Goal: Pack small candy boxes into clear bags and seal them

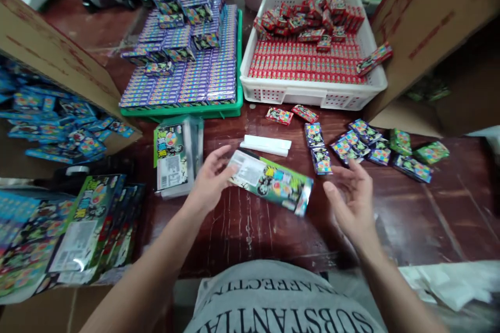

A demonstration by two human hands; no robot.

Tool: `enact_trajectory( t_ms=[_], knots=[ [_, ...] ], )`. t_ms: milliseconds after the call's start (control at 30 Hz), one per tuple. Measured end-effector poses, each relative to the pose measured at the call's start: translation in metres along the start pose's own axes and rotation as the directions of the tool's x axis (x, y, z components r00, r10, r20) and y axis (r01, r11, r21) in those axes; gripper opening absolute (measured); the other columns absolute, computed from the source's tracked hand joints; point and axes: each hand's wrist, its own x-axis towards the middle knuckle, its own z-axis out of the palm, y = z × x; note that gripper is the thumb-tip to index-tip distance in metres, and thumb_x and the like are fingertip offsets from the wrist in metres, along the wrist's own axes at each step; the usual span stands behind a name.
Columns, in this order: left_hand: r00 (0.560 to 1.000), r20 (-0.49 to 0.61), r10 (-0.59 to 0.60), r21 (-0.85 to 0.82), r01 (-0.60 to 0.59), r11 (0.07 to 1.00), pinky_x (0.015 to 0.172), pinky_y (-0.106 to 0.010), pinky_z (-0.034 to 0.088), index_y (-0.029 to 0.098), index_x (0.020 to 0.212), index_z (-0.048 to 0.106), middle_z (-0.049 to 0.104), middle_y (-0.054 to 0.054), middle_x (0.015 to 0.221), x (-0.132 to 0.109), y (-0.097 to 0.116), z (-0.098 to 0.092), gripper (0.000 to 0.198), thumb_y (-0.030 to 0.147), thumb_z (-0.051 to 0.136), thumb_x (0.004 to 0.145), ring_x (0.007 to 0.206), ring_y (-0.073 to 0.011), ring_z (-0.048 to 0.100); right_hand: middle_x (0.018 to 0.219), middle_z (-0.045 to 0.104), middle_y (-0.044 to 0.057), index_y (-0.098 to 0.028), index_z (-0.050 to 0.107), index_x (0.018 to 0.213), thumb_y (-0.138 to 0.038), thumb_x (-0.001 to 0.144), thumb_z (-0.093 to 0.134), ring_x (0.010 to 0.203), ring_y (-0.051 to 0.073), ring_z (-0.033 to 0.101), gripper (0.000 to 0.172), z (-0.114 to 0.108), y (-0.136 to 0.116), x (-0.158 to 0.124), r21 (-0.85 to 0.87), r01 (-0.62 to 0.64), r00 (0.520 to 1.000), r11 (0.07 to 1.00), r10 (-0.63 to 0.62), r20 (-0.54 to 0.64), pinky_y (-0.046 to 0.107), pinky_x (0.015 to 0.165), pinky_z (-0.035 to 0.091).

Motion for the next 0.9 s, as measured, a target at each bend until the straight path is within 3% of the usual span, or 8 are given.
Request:
enact_trajectory(
  t_ms=[133,267,333,467,567,667,767,900],
  knots=[
    [0.998,0.062,-0.004,-0.104,0.01,0.995,0.076,-0.034,0.061,0.039,0.15,0.036,0.065,-0.004,0.123,-0.037,-0.015,0.014,0.077,0.03,0.074,0.084,0.101,-0.0206,0.067,0.139,0.05,0.017,-0.03,0.025,0.151,-0.041,0.095,0.062,0.126,0.027,0.056,0.068,0.015,0.003,-0.019,0.076,-0.103,0.994,0.992,0.105,-0.031,0.049,0.102,0.053],
    [0.967,0.25,0.054,0.086,-0.078,0.993,0.088,-0.033,0.057,0.023,0.115,0.064,0.068,-0.005,0.112,-0.066,-0.029,0.03,0.034,0.029,0.076,0.084,0.1,-0.0188,0.066,0.136,0.05,0.015,-0.031,0.02,0.153,-0.041,0.096,0.061,0.123,0.026,0.058,0.07,0.018,-0.003,-0.009,0.055,0.039,0.992,0.998,-0.032,-0.125,0.047,0.101,0.055],
    [0.942,0.329,0.065,0.139,-0.116,0.983,0.084,-0.032,0.058,0.019,0.101,0.064,0.066,-0.006,0.112,-0.069,-0.027,0.035,0.024,0.03,0.077,0.084,0.097,-0.0186,0.067,0.133,0.052,0.012,-0.035,0.012,0.156,-0.042,0.09,0.069,0.115,0.026,0.061,0.087,0.012,-0.008,-0.004,0.079,0.095,0.995,0.992,-0.092,-0.042,0.046,0.094,0.06],
    [0.921,0.353,0.163,0.032,-0.186,0.982,0.059,-0.024,0.055,0.029,0.136,0.047,0.061,-0.007,0.125,-0.061,-0.02,0.047,0.056,0.028,0.074,0.087,0.078,-0.0121,0.064,0.148,0.044,0.01,-0.044,0.002,0.159,-0.037,0.091,0.069,0.1,0.022,0.065,0.095,0.007,-0.02,-0.003,0.081,0.201,0.966,0.976,-0.211,0.146,0.043,0.082,0.063],
    [0.876,0.402,0.266,0.018,-0.298,0.954,0.076,-0.027,0.056,0.027,0.14,0.046,0.065,-0.007,0.119,-0.058,-0.023,0.051,0.055,0.026,0.07,0.09,0.093,-0.0159,0.066,0.136,0.052,0.007,-0.045,0.002,0.16,-0.03,0.095,0.063,0.089,0.019,0.066,0.091,0.008,-0.024,-0.009,0.069,0.249,0.932,0.966,-0.258,0.255,0.039,0.078,0.062],
    [0.878,0.379,0.291,0.019,-0.322,0.946,0.094,-0.032,0.051,0.024,0.138,0.045,0.068,-0.005,0.108,-0.062,-0.032,0.052,0.056,0.023,0.072,0.089,0.102,-0.017,0.065,0.116,0.059,0.005,-0.039,0.009,0.162,-0.029,0.097,0.059,0.084,0.017,0.064,0.082,0.005,-0.02,-0.012,0.054,0.173,0.896,0.983,-0.18,0.405,0.035,0.075,0.06],
    [0.922,0.297,0.248,-0.038,-0.248,0.968,0.086,-0.029,0.052,0.022,0.128,0.044,0.069,-0.002,0.098,-0.061,-0.038,0.058,0.048,0.024,0.073,0.089,0.09,-0.0142,0.067,0.11,0.06,0.004,-0.036,0.019,0.161,-0.029,0.098,0.057,0.086,0.016,0.063,0.074,0.002,-0.017,-0.013,0.015,0.125,0.867,0.992,-0.117,0.485,0.034,0.078,0.059],
    [0.941,0.192,0.277,-0.049,-0.273,0.961,0.088,-0.03,0.052,0.021,0.108,0.053,0.071,-0.005,0.104,-0.048,-0.029,0.064,0.026,0.026,0.071,0.09,0.098,-0.0162,0.067,0.132,0.057,0.008,-0.04,0.009,0.161,-0.028,0.097,0.061,0.107,0.021,0.064,0.083,0.009,-0.016,-0.014,0.096,0.141,0.934,0.985,-0.164,0.319,0.042,0.094,0.058]
  ],
)
